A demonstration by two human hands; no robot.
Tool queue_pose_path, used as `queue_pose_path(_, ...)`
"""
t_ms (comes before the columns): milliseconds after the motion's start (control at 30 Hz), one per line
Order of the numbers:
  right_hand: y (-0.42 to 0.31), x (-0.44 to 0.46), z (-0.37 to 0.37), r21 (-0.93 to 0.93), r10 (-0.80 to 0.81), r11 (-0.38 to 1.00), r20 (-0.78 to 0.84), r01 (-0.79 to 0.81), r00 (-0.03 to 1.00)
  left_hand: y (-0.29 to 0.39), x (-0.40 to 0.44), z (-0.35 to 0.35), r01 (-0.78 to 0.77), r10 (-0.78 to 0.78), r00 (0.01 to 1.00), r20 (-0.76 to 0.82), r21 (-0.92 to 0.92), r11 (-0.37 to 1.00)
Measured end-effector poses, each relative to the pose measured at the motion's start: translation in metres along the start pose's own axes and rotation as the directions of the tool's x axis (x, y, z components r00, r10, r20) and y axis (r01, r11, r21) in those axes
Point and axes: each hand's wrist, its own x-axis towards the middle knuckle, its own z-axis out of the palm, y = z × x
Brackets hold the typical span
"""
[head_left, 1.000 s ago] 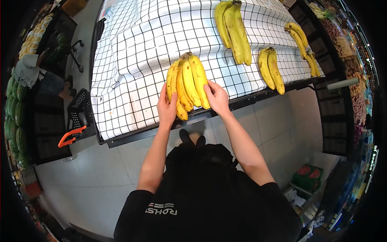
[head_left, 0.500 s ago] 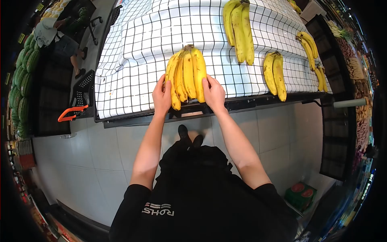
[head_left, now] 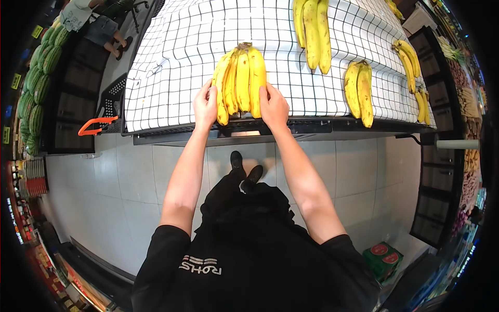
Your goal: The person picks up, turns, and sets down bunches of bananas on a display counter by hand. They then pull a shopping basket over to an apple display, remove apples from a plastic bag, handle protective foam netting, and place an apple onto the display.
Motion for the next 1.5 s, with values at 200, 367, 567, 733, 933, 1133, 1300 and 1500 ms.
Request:
queue_pose_path(200, 0.002, 0.0, -0.001, 0.021, 0.055, 0.998, 0.061, -0.056, 0.997, -0.002, -0.003, -0.003, -0.102, 0.101, 0.995, 0.019, 0.044, 0.994)
queue_pose_path(367, 0.005, 0.0, 0.001, 0.04, 0.047, 0.998, 0.067, -0.05, 0.997, 0.022, -0.045, -0.025, -0.133, 0.121, 0.989, 0.09, 0.139, 0.981)
queue_pose_path(567, 0.004, -0.004, 0.0, 0.146, 0.045, 0.988, 0.049, -0.052, 0.998, -0.024, -0.144, -0.072, -0.399, 0.327, 0.914, 0.239, 0.393, 0.828)
queue_pose_path(733, 0.01, -0.003, 0.002, 0.264, 0.112, 0.957, 0.06, -0.124, 0.992, -0.169, -0.264, -0.154, 0.311, -0.442, 0.844, 0.304, 0.394, 0.865)
queue_pose_path(933, 0.001, -0.022, 0.006, 0.481, 0.303, 0.858, -0.194, -0.179, 0.933, -0.293, -0.393, -0.313, 0.831, -0.827, 0.555, -0.092, 0.104, 0.546)
queue_pose_path(1133, -0.113, -0.151, 0.081, 0.659, 0.267, 0.743, -0.13, -0.118, 0.955, -0.271, -0.412, -0.394, 0.926, -0.927, 0.342, -0.154, -0.115, 0.361)
queue_pose_path(1300, -0.148, -0.251, 0.168, 0.51, 0.056, 0.779, 0.522, -0.364, 0.851, -0.292, -0.388, -0.413, 0.868, -0.88, 0.471, -0.064, -0.146, 0.475)
queue_pose_path(1500, -0.182, -0.301, 0.23, 0.258, 0.007, 0.873, 0.842, -0.414, 0.54, -0.266, -0.347, -0.438, 0.772, -0.818, 0.564, -0.115, -0.278, 0.571)
